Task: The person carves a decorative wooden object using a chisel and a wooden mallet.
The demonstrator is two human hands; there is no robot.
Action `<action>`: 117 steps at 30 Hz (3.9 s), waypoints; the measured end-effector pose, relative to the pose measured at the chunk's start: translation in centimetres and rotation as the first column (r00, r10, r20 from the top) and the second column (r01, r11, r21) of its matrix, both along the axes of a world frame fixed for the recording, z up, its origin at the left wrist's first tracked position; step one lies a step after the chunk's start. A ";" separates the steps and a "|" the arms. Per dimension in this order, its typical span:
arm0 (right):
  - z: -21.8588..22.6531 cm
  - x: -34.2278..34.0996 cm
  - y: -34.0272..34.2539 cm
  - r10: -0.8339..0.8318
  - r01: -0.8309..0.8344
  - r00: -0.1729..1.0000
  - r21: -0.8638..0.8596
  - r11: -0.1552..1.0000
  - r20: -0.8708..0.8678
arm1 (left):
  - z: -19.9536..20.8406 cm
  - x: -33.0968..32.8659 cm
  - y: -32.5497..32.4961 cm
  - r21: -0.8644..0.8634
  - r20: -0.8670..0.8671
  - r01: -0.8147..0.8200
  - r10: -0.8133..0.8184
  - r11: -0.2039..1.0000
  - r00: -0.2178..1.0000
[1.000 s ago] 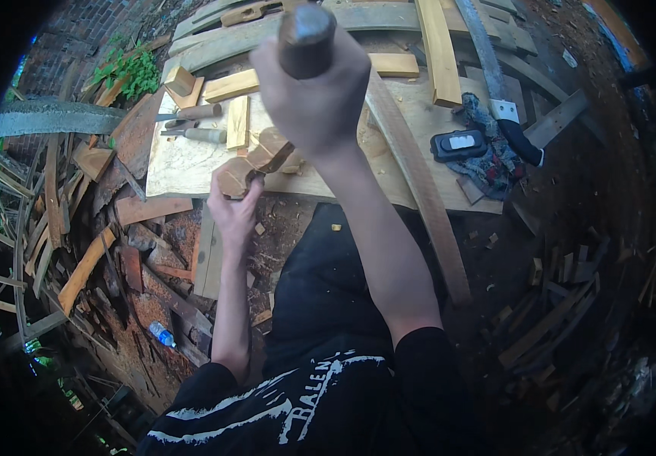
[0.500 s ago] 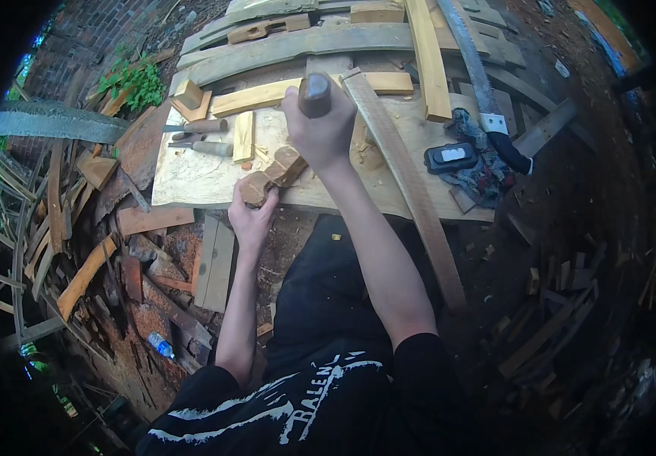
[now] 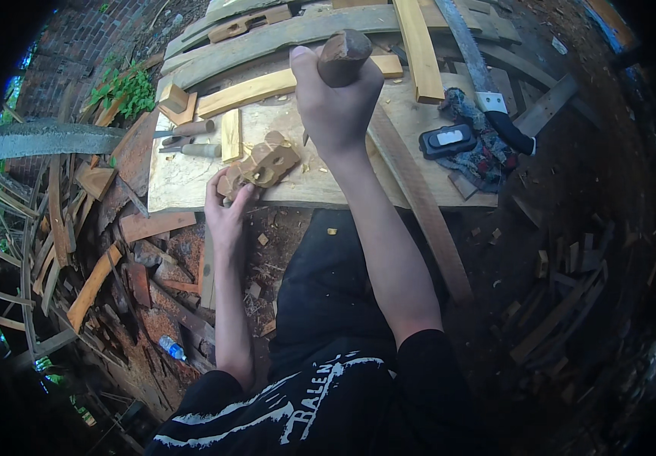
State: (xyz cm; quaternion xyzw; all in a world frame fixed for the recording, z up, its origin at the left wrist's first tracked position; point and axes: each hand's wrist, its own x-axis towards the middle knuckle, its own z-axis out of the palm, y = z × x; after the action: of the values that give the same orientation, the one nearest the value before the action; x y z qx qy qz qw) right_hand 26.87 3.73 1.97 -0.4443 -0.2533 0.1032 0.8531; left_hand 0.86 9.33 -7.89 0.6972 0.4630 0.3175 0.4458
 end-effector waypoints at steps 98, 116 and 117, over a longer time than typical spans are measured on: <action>0.0 -1.2 0.7 0.295 -0.294 0.955 -0.053 0.954 0.027 | -0.9 -0.4 2.7 -0.038 -0.063 0.200 -0.202 0.979 0.977; -2.9 -3.4 0.4 0.163 -0.130 0.960 -0.151 0.980 0.230 | -1.2 1.0 3.8 -0.086 0.026 0.178 -0.176 0.980 0.984; -3.9 -2.6 0.0 0.159 -0.125 0.959 -0.154 0.980 0.235 | -1.2 2.3 4.5 -0.065 0.011 0.196 -0.195 0.978 0.981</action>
State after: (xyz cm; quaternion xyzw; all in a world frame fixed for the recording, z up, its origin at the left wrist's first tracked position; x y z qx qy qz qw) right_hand 24.30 3.69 -1.92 -0.4920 -0.3808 0.1254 0.7728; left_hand 3.13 13.83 -9.11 0.7235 0.4015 0.2581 0.4987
